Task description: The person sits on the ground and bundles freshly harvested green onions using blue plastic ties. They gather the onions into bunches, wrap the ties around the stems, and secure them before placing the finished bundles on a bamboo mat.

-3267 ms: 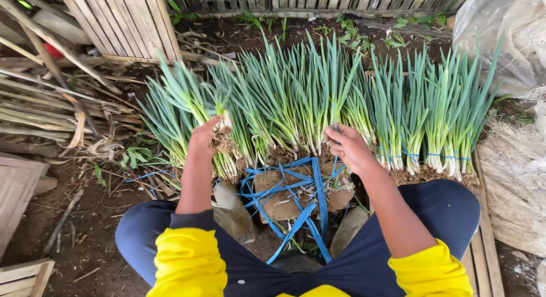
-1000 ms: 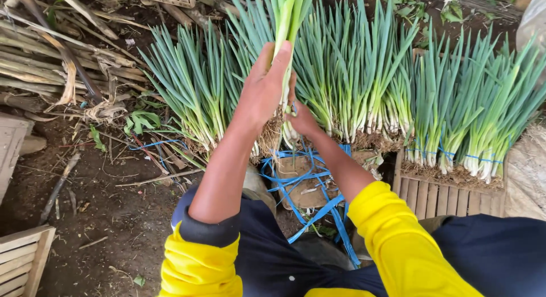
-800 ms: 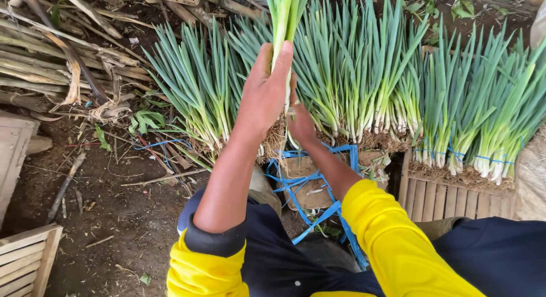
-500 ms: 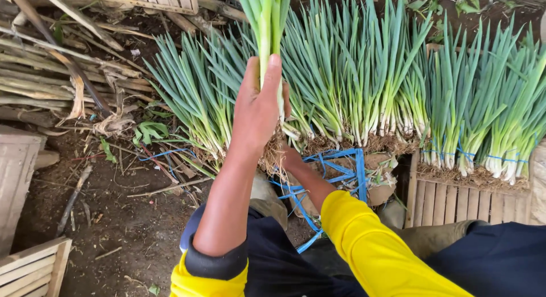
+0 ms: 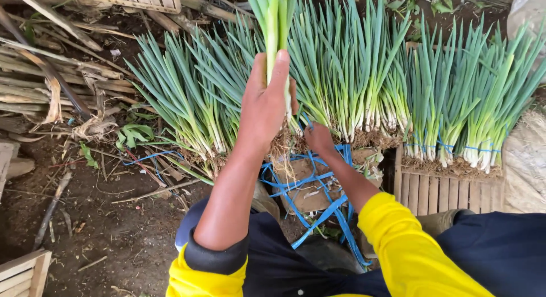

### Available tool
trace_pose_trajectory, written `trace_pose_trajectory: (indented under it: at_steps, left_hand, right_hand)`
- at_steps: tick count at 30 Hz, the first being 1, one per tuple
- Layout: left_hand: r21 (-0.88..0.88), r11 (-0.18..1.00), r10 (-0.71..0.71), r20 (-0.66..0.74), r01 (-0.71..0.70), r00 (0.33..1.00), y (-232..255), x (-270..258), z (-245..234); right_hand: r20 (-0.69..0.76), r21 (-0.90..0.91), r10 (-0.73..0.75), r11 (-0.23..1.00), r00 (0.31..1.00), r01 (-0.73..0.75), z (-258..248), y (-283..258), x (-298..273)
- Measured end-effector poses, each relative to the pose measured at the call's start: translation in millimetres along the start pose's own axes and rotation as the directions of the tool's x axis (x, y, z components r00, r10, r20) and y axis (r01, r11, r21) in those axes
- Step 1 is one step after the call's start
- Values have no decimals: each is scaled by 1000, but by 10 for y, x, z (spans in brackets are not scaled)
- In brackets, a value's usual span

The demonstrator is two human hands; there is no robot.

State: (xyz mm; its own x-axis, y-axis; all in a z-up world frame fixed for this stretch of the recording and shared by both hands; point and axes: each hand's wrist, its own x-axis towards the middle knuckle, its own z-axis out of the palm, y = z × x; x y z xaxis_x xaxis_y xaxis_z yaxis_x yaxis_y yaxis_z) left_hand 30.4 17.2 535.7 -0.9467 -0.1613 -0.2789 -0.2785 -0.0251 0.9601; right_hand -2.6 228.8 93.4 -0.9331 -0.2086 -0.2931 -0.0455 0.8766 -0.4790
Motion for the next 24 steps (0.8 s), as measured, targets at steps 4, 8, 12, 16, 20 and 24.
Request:
trace_pose_trajectory:
  at_steps: [4,8,12,16,20,24]
  left_hand:
    - [-32,999,5,17,-5,1000,48,-19,107]
    - [-32,999,28,29,-28,999,15,-23,105]
    - [16,999,43,46,-43,998,35,27,87]
    - [2,1000,16,51,-16,999,66,13,96]
    - [-29,999,31,56,-29,998,54,-19,104]
    - [-8,999,44,66,-44,997,-42,42,140]
  right_hand:
    - [28,-213,-44,976,999,49,189,461,380]
    - [92,-294,33,956,995,-4,18,209,321]
    - [111,-310,65,950,992,-28,-146,143,323]
    - [115,-260,87,964,990,-54,-327,86,283]
    - [81,-307,-19,951,997,43,-517,-98,230]
    - [214,-196,14,980,977,29,-304,8,283]
